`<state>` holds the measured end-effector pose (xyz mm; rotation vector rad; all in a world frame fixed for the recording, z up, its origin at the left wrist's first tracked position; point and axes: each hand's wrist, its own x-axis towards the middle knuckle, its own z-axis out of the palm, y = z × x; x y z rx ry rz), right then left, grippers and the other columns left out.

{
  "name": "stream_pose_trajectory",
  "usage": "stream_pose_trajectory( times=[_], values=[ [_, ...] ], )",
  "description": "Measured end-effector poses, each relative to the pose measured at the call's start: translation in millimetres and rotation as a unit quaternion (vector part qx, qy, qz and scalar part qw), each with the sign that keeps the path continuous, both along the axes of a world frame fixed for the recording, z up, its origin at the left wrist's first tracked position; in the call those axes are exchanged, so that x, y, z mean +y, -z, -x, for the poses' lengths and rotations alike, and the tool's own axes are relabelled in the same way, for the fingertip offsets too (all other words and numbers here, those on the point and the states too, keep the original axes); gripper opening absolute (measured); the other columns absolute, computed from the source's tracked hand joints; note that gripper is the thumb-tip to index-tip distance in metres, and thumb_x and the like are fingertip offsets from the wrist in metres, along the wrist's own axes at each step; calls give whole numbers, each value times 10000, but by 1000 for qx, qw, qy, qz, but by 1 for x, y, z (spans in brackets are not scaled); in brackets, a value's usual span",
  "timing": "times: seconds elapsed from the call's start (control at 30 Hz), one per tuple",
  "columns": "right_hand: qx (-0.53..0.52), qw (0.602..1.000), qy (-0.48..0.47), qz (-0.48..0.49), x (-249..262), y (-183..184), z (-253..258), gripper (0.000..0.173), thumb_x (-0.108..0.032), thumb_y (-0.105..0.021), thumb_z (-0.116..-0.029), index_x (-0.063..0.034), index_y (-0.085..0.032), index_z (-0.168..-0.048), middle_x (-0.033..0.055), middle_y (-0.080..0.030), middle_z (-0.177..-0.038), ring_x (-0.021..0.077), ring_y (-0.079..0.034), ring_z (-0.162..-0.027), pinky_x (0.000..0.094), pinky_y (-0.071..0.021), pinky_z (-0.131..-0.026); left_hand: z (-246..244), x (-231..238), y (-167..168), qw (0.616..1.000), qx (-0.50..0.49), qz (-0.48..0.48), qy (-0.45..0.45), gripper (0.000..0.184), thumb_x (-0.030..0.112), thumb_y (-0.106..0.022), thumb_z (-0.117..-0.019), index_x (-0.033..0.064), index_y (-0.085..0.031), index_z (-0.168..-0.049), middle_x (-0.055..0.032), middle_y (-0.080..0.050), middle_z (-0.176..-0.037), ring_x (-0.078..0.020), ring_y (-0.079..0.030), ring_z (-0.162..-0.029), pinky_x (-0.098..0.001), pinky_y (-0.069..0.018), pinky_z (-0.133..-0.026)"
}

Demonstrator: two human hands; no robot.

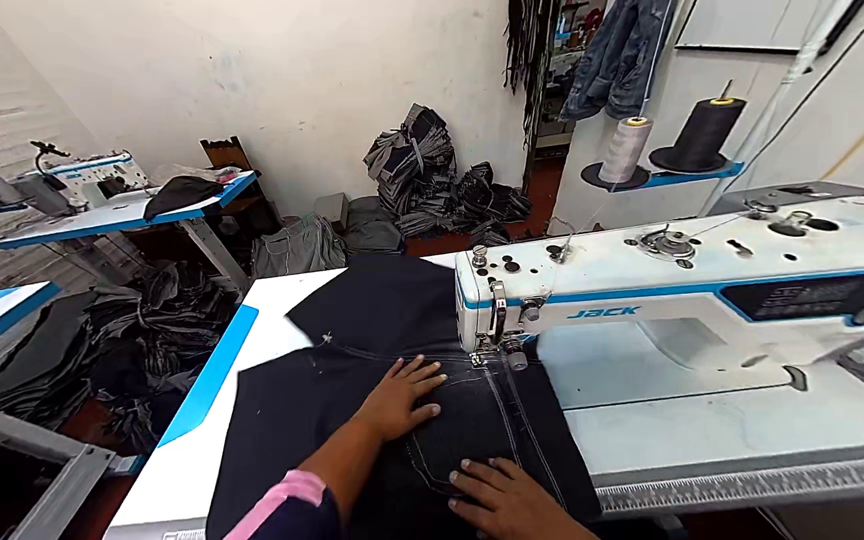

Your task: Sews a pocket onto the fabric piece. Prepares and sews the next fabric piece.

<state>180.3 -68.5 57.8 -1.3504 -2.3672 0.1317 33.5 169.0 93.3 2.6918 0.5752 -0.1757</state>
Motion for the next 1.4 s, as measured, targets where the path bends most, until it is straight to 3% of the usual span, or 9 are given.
stream_pose_trajectory(
  times=[0.1, 0.17, 0.27, 0.4, 0.47, 0.53, 0.6, 0.7, 1.4],
  values=[
    [-16, 990, 83, -114, 4, 4, -20, 169, -28, -654, -888, -137, -773, -939, 16, -773, -1118, 224, -717, -1107, 457, -571, -870, 0, -12, -1, 997, 24, -3, -76, 598, 485, -337, -1088, 215, -329, -1622, -7, -208, -1717, -270, -60, -1605, -567, 15, -1268],
    [-2, 984, 145, -99, 4, 1, -46, 147, -28, -668, -885, -127, -776, -902, 19, -778, -1065, 255, -717, -1110, 560, -531, -961, -7, -40, -6, 988, 51, -10, -144, 601, 446, -312, -1103, 192, -253, -1644, -46, -149, -1729, -317, -39, -1603, -602, 11, -1258],
    [42, 968, 248, 2, 1, -14, -107, 152, -1, -673, -902, -53, -797, -973, 109, -748, -1194, 413, -585, -1309, 770, -273, -1114, -17, -92, -19, 977, 91, -28, -193, 581, 393, -349, -1104, 193, -257, -1642, -137, -219, -1703, -409, -183, -1565, -666, -181, -1204],
    [-13, 916, 364, 170, 14, -57, -136, 274, 47, -537, -970, -49, -772, -1075, 104, -641, -1411, 423, -373, -1484, 760, -136, -1169, -36, -103, -44, 989, 104, -35, -103, 506, 387, -387, -1106, 65, -544, -1464, -215, -520, -1479, -420, -475, -1378, -642, -357, -1095],
    [-14, 921, 356, 156, 33, -73, -106, 283, 66, -535, -947, -16, -766, -1087, 171, -652, -1371, 450, -405, -1454, 723, -198, -1185, -43, -75, -38, 998, 29, -36, -35, 436, 363, -478, -1079, 13, -700, -1214, -192, -594, -1397, -381, -508, -1352, -623, -334, -1115],
    [22, 943, 308, 128, 55, -62, -73, 336, -52, -499, -999, -48, -720, -1253, 165, -629, -1406, 384, -472, -1422, 619, -276, -1204, -44, -50, -17, 999, -10, -14, -41, 492, 475, -588, -1012, 61, -677, -1262, -109, -516, -1532, -289, -361, -1507, -619, -161, -1228],
    [14, 943, 269, 197, 66, -42, -61, 535, -394, -366, -1099, -117, -454, -1548, 108, -366, -1648, 330, -257, -1557, 634, -123, -1244, -45, -45, -4, 995, -26, 22, -96, 642, 562, -654, -941, 82, -608, -1365, -78, -417, -1618, -231, -225, -1574, -595, -46, -1268],
    [-15, 941, 268, 205, 46, -22, -62, 683, -602, -291, -1056, -218, -329, -1620, 45, -226, -1711, 329, -111, -1594, 754, -7, -1180, -44, -64, -2, 991, -65, 49, -109, 672, 540, -731, -886, 33, -628, -1316, -131, -408, -1618, -259, -232, -1573, -544, -85, -1279],
    [-86, 931, 263, 236, 58, -26, -69, 562, -497, -263, -1102, -285, -330, -1618, -7, -238, -1709, 306, -116, -1594, 754, -19, -1174, -51, -62, -2, 992, -30, 34, -116, 645, 562, -757, -860, 64, -667, -1260, -75, -459, -1589, -196, -255, -1563, -489, -135, -1281]
  ],
)
